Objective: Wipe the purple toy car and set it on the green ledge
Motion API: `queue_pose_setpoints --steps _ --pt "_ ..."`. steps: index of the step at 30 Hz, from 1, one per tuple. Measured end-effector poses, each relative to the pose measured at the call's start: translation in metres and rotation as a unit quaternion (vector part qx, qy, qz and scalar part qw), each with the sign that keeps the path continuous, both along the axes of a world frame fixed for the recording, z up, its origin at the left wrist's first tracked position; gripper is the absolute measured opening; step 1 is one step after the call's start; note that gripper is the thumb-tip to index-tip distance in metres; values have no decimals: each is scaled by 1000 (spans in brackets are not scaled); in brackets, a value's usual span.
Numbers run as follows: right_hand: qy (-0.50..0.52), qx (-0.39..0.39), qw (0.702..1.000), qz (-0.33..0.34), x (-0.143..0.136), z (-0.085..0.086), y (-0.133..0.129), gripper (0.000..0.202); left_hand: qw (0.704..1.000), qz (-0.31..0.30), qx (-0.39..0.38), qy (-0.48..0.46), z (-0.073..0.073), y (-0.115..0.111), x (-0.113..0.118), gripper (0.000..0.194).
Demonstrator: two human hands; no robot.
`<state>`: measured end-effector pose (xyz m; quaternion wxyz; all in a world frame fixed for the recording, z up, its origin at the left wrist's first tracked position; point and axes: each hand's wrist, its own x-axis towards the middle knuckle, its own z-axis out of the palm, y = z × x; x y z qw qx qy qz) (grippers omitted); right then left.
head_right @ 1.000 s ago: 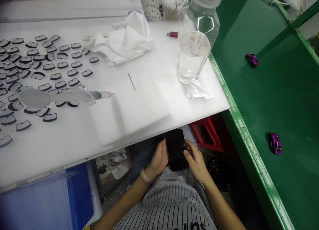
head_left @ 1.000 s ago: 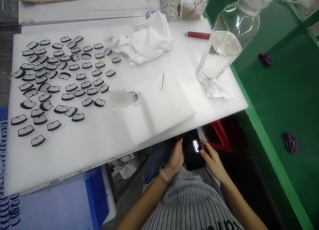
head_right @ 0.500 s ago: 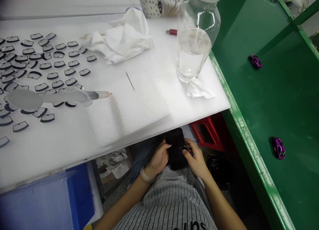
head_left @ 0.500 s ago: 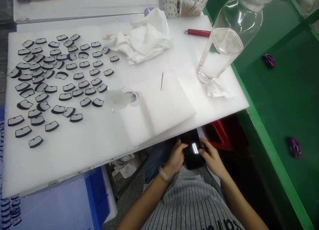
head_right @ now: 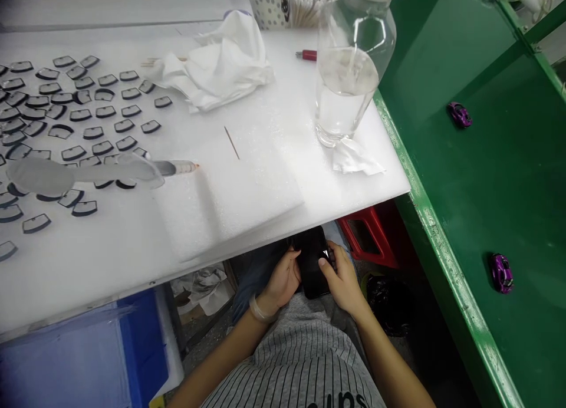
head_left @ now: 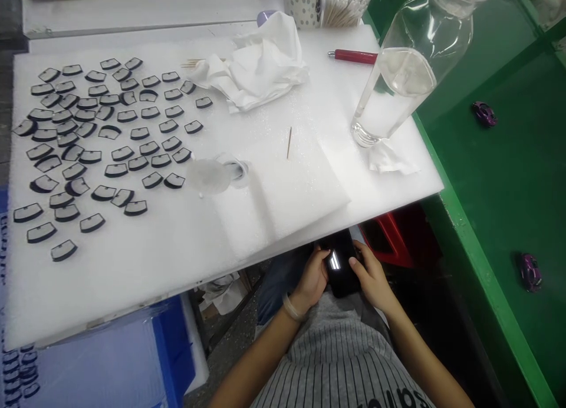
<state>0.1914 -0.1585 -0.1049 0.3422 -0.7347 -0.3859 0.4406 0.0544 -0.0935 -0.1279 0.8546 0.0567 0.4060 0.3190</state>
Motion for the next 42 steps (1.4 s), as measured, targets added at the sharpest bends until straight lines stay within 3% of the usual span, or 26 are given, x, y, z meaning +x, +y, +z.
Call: queue_pose_setpoints --steps 14,42 --pt "79 -7 997 -27 10 2 1 52 1000 3 -22 -8 0 3 0 34" --pt "88 -8 996 -22 14 2 2 48 999 -12 -36 -4 0 5 0 32"
